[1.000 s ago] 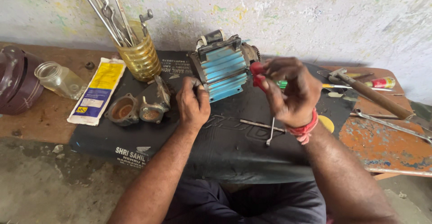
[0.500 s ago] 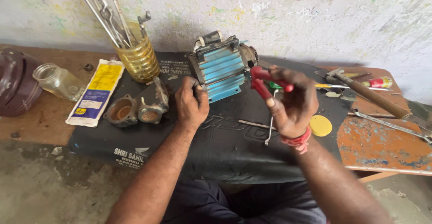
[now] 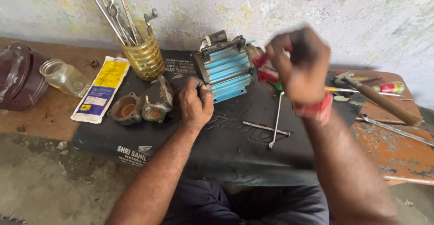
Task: The person works on a small blue engine cylinder head, using a hammer, wrench, and pliers to adjust and remove components. The person repeatedly taps and turns parts, then uses pliers to pull a small piece from the cylinder head.
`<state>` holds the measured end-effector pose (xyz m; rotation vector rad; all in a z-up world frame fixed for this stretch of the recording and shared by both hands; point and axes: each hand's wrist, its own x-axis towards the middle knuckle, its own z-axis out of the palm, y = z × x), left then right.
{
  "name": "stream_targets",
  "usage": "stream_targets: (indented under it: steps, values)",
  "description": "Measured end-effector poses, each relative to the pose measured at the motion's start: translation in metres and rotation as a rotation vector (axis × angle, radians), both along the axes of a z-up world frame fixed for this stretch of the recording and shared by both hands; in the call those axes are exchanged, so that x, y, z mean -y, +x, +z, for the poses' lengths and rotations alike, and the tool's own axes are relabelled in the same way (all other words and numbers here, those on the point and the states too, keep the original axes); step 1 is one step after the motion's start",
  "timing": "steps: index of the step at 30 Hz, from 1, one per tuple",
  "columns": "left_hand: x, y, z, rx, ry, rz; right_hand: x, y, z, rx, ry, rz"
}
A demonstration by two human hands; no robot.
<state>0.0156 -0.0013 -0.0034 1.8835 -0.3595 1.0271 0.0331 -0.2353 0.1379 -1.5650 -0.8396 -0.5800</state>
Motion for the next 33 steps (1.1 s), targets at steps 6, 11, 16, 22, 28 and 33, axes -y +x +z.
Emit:
stream_targets:
  steps: [6, 11, 16, 22, 28, 33]
  values:
    - [-0.004, 0.001, 0.002, 0.016, 0.029, 0.015, -0.002, -0.007, 0.008, -0.023, 0.004, -0.003]
    - [-0.001, 0.003, 0.002, -0.060, -0.014, -0.011, 0.005, -0.046, -0.076, 0.387, -0.015, -0.132]
    - [0.018, -0.016, 0.013, 0.260, 0.324, 0.090, 0.007, -0.045, -0.098, 0.407, -0.015, -0.193]
    - [0.088, -0.023, 0.016, 0.049, 0.380, -0.186, 0.003, -0.060, -0.099, 0.410, -0.061, -0.291]
    - [0.127, 0.006, 0.013, 0.174, 0.293, -0.242, 0.010, -0.064, -0.104, 0.354, -0.040, -0.402]
    - [0.131, 0.011, 0.006, 0.247, 0.402, -0.243, 0.020, -0.058, -0.105, 0.366, -0.060, -0.454]
